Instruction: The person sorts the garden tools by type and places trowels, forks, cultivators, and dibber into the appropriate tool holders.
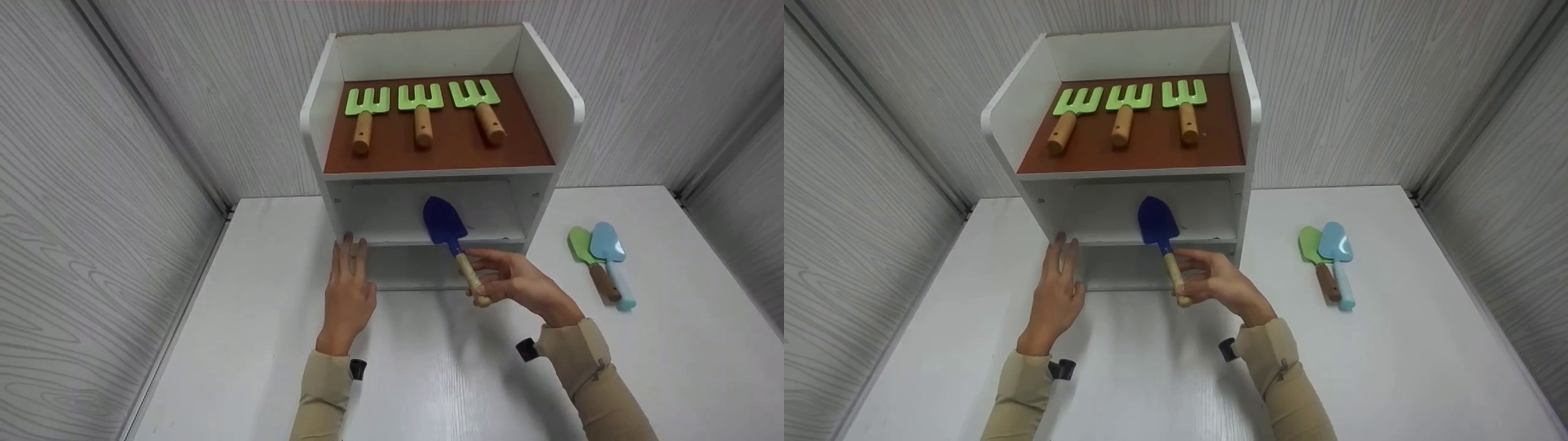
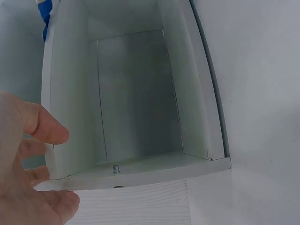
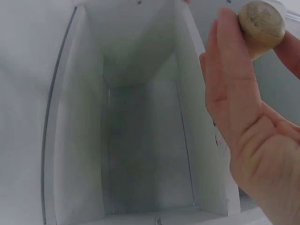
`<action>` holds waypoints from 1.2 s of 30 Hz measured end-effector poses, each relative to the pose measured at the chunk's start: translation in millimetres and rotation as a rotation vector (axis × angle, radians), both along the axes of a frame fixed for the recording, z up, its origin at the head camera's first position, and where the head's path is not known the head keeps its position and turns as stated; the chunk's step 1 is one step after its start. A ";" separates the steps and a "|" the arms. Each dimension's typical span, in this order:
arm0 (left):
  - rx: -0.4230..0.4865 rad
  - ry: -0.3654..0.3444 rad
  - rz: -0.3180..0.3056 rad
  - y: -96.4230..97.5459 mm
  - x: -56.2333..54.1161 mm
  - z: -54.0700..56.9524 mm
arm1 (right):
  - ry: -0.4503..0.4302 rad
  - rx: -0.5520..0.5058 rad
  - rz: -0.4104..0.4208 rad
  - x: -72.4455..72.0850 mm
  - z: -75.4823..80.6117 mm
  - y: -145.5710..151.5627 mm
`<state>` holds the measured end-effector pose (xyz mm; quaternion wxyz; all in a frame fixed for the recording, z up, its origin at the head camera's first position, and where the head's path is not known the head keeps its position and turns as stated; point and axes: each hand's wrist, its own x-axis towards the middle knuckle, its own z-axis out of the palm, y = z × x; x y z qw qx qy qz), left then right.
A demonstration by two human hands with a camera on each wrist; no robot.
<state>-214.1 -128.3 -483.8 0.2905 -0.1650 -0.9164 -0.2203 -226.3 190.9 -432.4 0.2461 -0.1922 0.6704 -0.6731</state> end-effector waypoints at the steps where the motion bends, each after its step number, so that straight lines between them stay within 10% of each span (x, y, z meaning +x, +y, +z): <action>1: -0.002 0.001 -0.001 0.2 -0.2 0.0 | -0.007 -0.005 -0.002 -1.5 1.0 -1.9; 36: -0.012 -0.009 0.000 -1.0 0.3 1.0 | -0.149 -0.029 -0.128 -34.3 31.7 -115.2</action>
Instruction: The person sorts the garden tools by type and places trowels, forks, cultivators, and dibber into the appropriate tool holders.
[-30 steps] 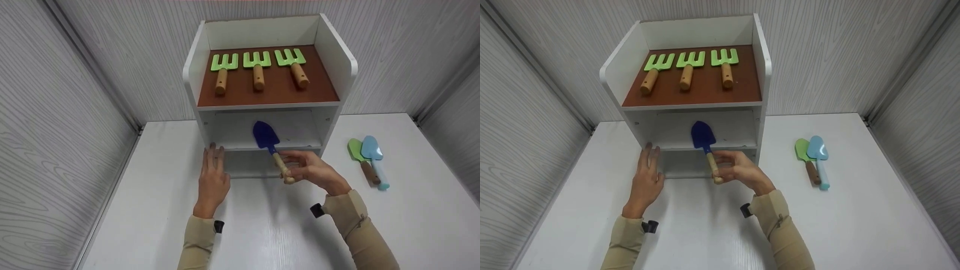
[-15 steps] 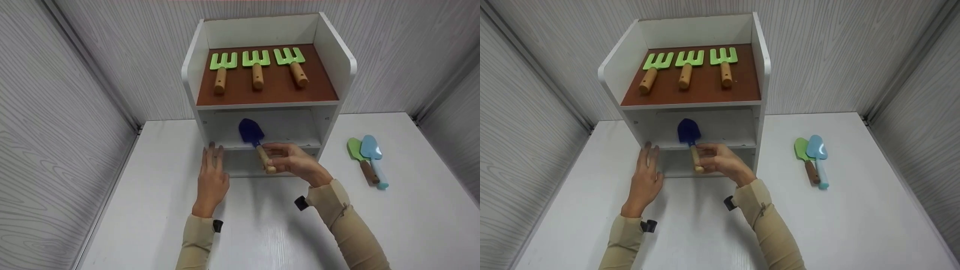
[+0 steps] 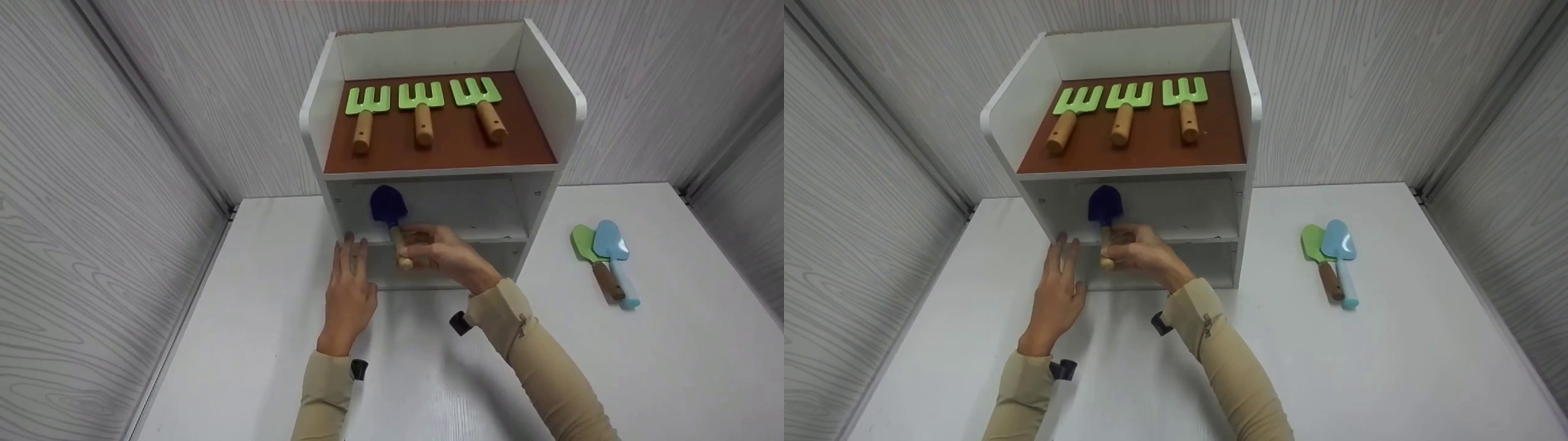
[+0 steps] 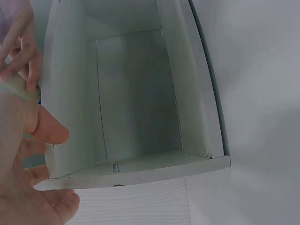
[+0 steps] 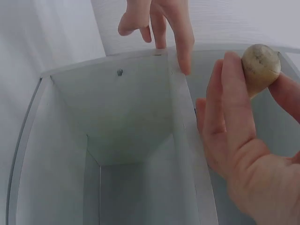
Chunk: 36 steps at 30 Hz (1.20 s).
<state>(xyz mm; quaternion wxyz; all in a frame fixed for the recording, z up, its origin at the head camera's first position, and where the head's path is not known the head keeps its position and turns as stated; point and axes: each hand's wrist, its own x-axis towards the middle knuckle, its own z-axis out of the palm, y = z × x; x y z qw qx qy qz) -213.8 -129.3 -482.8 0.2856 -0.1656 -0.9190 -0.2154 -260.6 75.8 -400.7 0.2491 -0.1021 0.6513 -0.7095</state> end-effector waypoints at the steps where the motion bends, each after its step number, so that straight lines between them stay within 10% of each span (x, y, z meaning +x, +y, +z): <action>1: 0.000 0.000 0.000 0.4 0.0 0.0 | 0.000 -0.001 -0.007 -0.9 0.4 -2.9; 36: 0.001 0.027 0.006 -0.2 -0.6 -4.2 | 0.164 0.182 0.024 -10.3 8.5 -42.0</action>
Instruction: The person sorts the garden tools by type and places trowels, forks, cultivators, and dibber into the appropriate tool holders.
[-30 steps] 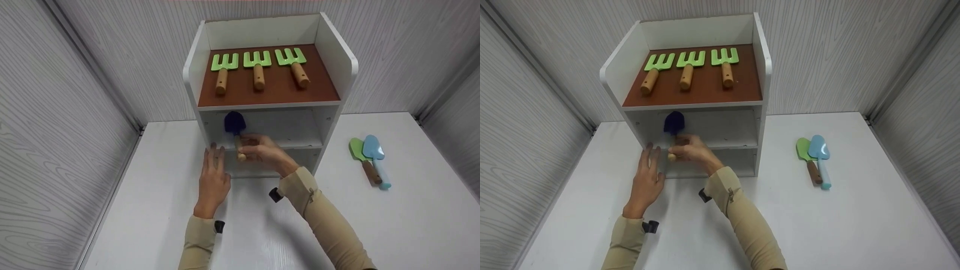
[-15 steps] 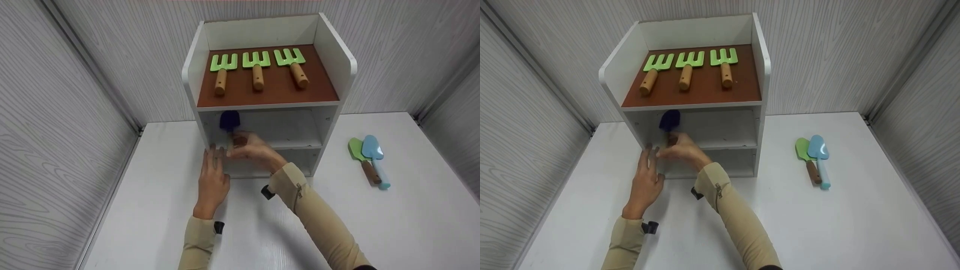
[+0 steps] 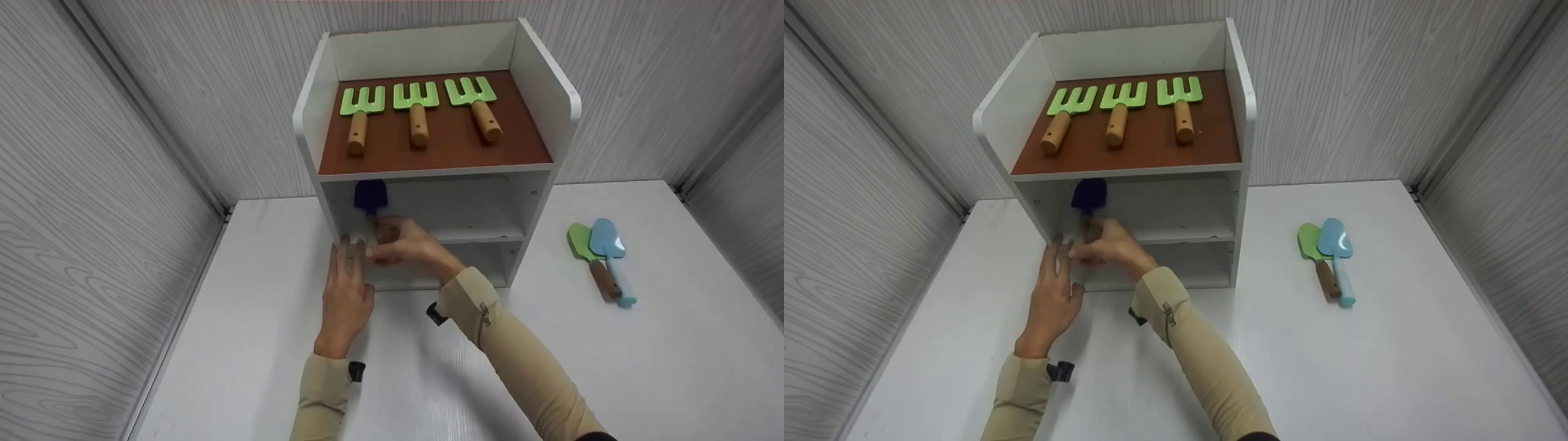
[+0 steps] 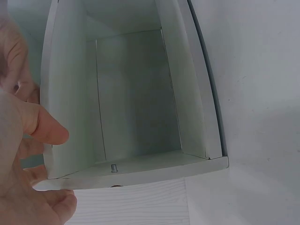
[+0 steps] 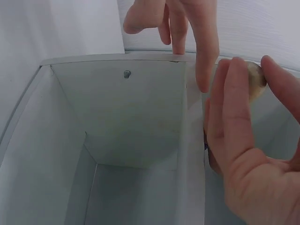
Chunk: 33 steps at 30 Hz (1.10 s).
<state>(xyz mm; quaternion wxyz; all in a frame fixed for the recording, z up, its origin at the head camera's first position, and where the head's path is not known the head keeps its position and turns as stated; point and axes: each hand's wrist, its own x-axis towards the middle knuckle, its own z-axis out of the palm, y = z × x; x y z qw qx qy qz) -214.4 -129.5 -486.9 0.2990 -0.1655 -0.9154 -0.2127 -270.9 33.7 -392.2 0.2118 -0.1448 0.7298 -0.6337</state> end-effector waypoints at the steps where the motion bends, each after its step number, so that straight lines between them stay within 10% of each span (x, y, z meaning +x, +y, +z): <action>1: 0.002 -0.002 -0.001 0.5 0.2 0.5 | 0.004 0.005 0.000 -0.1 -0.2 0.4; 33: 0.007 0.026 -0.010 1.1 -2.2 0.0 | -0.101 -0.089 -0.029 16.7 -12.7 106.8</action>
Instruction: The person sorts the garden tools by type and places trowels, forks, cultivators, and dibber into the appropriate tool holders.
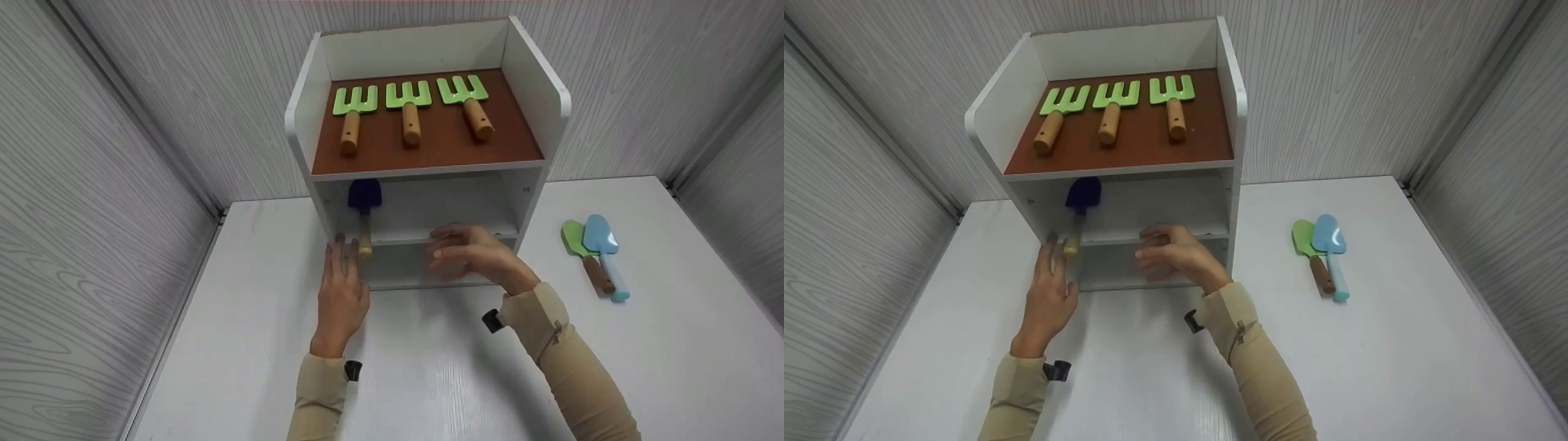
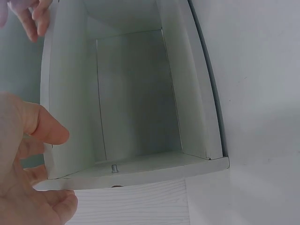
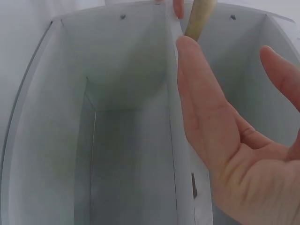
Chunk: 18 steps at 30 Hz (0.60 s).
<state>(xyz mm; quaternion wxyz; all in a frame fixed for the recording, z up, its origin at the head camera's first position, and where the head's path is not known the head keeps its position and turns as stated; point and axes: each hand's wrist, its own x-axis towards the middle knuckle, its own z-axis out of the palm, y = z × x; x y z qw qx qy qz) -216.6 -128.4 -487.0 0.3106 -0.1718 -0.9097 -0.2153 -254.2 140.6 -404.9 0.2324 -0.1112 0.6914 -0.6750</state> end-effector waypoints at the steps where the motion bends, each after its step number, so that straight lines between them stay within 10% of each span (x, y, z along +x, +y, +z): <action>1: 0.002 -0.003 -0.001 -0.3 0.2 -0.2 | 0.003 -0.001 0.002 0.7 -1.2 2.8; 18: 0.002 -0.033 -0.009 -3.3 1.6 0.2 | 0.009 0.049 -0.019 9.8 -18.9 45.5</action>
